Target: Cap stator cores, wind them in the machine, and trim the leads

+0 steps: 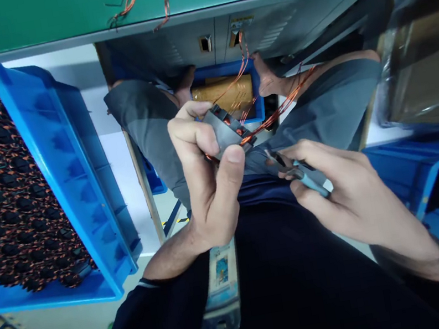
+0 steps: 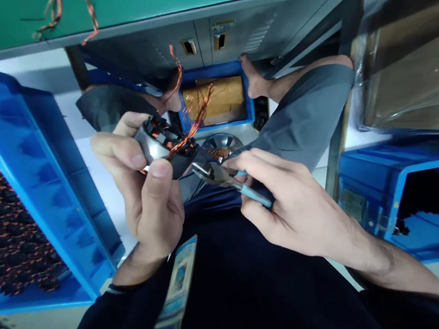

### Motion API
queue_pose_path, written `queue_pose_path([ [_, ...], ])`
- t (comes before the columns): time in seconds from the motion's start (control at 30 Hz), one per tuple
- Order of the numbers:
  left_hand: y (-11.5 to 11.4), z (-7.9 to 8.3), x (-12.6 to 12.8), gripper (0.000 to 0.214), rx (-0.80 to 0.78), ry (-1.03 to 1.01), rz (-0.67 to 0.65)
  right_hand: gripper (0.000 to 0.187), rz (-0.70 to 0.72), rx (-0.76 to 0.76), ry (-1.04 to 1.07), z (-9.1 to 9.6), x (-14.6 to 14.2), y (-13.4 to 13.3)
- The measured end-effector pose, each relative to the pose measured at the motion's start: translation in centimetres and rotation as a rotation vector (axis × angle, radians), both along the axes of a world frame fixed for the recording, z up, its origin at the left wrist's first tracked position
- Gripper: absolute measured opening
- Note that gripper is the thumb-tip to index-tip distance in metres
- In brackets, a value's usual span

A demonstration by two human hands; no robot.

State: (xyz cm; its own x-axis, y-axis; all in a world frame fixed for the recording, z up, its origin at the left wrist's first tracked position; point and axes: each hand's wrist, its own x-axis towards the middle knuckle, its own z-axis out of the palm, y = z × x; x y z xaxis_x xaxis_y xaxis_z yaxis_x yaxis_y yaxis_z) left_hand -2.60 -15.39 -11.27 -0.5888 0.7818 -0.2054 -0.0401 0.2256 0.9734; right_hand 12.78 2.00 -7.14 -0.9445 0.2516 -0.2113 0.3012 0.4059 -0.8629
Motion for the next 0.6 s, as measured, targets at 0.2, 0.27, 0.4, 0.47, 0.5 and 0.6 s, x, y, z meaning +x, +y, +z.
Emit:
queue_pose_path([
  [0.2,0.4,0.13,-0.01,0.03,0.127,0.316,0.271,0.044,0.029,0.001,-0.009,0.13,-0.73,0.05],
  [0.27,0.15,-0.18,-0.03,0.02,0.167,0.315,0.248,0.048,0.049,-0.021,-0.011,0.3,-0.73,0.15],
  [0.4,-0.36,-0.29,-0.04,0.018,0.15,0.327,0.168,0.044,0.051,-0.045,-0.006,0.65,-0.76,0.22],
  [0.47,-0.4,-0.09,-0.04,0.016,0.144,0.364,0.156,0.039,0.048,-0.038,-0.021,0.8,-0.81,0.16],
  [0.5,-0.36,0.01,-0.03,0.014,0.145,0.39,0.16,0.038,0.048,-0.034,-0.029,0.85,-0.85,0.12],
  [0.6,-0.15,0.0,0.0,0.008,0.173,0.466,0.19,0.041,0.053,-0.03,-0.038,0.83,-0.97,0.06],
])
